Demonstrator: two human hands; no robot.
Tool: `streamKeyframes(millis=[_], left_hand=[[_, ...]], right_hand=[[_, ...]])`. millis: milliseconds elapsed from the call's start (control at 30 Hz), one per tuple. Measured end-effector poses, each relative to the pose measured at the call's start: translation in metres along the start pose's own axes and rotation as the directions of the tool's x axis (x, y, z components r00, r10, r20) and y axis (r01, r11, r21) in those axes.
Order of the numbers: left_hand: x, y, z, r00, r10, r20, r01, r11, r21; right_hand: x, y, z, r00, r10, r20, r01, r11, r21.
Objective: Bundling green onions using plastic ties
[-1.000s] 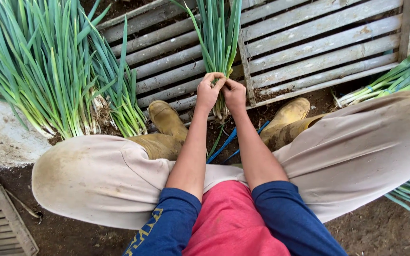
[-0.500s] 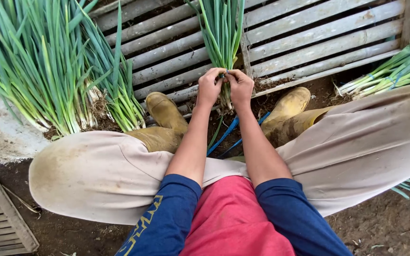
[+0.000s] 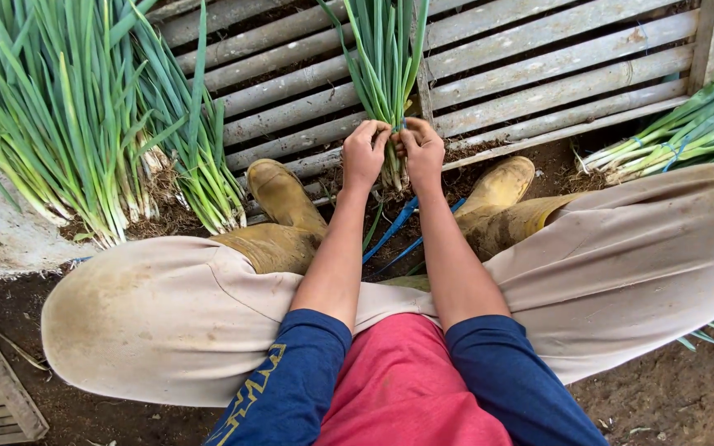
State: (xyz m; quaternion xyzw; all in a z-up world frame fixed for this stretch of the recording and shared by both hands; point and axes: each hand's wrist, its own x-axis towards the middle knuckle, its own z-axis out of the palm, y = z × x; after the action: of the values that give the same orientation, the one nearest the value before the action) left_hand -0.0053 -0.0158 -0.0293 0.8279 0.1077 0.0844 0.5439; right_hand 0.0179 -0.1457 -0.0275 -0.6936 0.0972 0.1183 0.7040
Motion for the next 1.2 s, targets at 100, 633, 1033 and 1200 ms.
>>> streamKeyframes(millis=[100, 633, 1033, 1200], left_hand=[[0.000, 0.014, 0.001, 0.998, -0.052, -0.038, 0.054, 0.996, 0.064], [-0.001, 0.026, -0.003, 0.987, -0.160, 0.005, 0.155, 0.964, 0.214], [0.000, 0.019, -0.001, 0.991, -0.133, 0.026, 0.125, 0.970, 0.206], [0.003, 0.017, -0.001, 0.992, -0.125, 0.035, 0.114, 0.968, 0.224]], right_hand=[[0.003, 0.005, -0.002, 0.996, 0.066, -0.066, -0.059, 0.993, 0.102], [0.006, -0.001, -0.009, 0.987, 0.129, -0.094, -0.120, 0.988, 0.095], [0.000, -0.018, -0.010, 0.997, 0.077, -0.027, -0.073, 0.990, 0.118], [-0.001, -0.020, -0.010, 0.998, 0.051, -0.024, -0.048, 0.993, 0.109]])
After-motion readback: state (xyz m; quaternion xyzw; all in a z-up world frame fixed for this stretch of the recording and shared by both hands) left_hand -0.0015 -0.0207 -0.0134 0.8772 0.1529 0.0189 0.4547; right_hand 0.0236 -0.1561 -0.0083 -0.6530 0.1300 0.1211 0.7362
